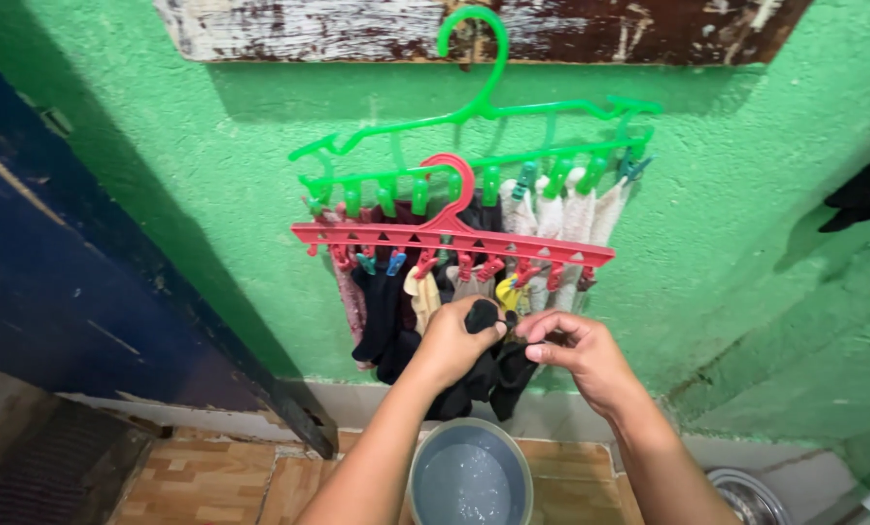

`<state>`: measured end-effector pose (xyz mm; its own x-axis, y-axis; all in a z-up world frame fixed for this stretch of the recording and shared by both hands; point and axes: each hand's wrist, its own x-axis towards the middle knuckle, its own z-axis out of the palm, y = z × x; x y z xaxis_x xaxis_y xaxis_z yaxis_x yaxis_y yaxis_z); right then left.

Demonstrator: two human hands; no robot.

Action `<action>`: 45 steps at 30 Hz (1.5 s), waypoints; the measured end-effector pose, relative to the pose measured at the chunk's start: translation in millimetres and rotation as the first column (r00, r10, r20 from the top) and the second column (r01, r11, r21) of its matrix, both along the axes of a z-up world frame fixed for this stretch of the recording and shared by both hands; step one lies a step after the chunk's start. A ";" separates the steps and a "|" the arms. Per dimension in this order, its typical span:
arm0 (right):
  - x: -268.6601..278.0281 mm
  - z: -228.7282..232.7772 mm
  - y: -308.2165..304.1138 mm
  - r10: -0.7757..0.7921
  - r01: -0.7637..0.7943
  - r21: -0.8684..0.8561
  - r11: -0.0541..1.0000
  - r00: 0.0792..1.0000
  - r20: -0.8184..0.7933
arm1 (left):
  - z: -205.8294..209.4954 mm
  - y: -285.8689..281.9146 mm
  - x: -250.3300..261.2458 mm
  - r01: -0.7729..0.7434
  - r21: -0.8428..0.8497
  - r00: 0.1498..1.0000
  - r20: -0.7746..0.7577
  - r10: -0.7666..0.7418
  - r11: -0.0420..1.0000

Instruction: The person removes socks and underwear from a drying rack into a bucket, washes them, and hangs them back up. They then pour the dirty water onto the floor and refill the bucket from a faucet.

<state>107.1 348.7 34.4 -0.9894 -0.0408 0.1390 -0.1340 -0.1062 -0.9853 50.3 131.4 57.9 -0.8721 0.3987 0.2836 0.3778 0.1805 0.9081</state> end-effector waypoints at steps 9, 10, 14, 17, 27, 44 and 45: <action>-0.2 -1.3 23.3 -0.170 0.167 0.091 0.982 0.985 0.026 | 7.8 34.5 8.1 0.176 0.043 0.976 0.120 -0.180 0.983; 0.2 -1.8 24.9 -0.207 0.204 0.097 0.974 0.978 0.017 | 7.9 37.4 8.9 0.175 0.025 0.980 0.094 -0.177 0.984; 1.2 -5.1 25.3 -0.336 0.336 0.089 0.938 0.942 -0.017 | 3.8 50.3 11.0 0.117 -0.118 0.993 0.017 -0.116 0.986; -2.6 -8.7 32.5 -0.349 0.351 0.042 0.935 0.935 -0.058 | -3.8 56.0 4.3 0.063 -0.115 0.998 0.037 -0.059 0.991; -38.9 7.8 76.8 -0.460 0.475 0.171 0.863 0.879 -0.124 | -22.6 88.0 -23.8 0.031 -0.041 0.998 0.057 -0.029 0.999; -69.3 -23.6 90.4 -0.178 0.174 -0.071 0.982 0.982 -0.065 | -23.0 115.4 -13.4 -0.264 -0.254 0.957 -0.187 0.221 0.930; -70.2 -25.8 91.5 -0.185 0.180 -0.074 0.981 0.979 -0.080 | -22.4 116.3 -12.3 -0.273 -0.269 0.957 -0.170 0.233 0.924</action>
<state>37.0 440.3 8.6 -0.9636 0.1515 0.2202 -0.2411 -0.1369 -0.9608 37.9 247.7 35.5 -0.9170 0.2513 0.3098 0.3982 0.5309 0.7480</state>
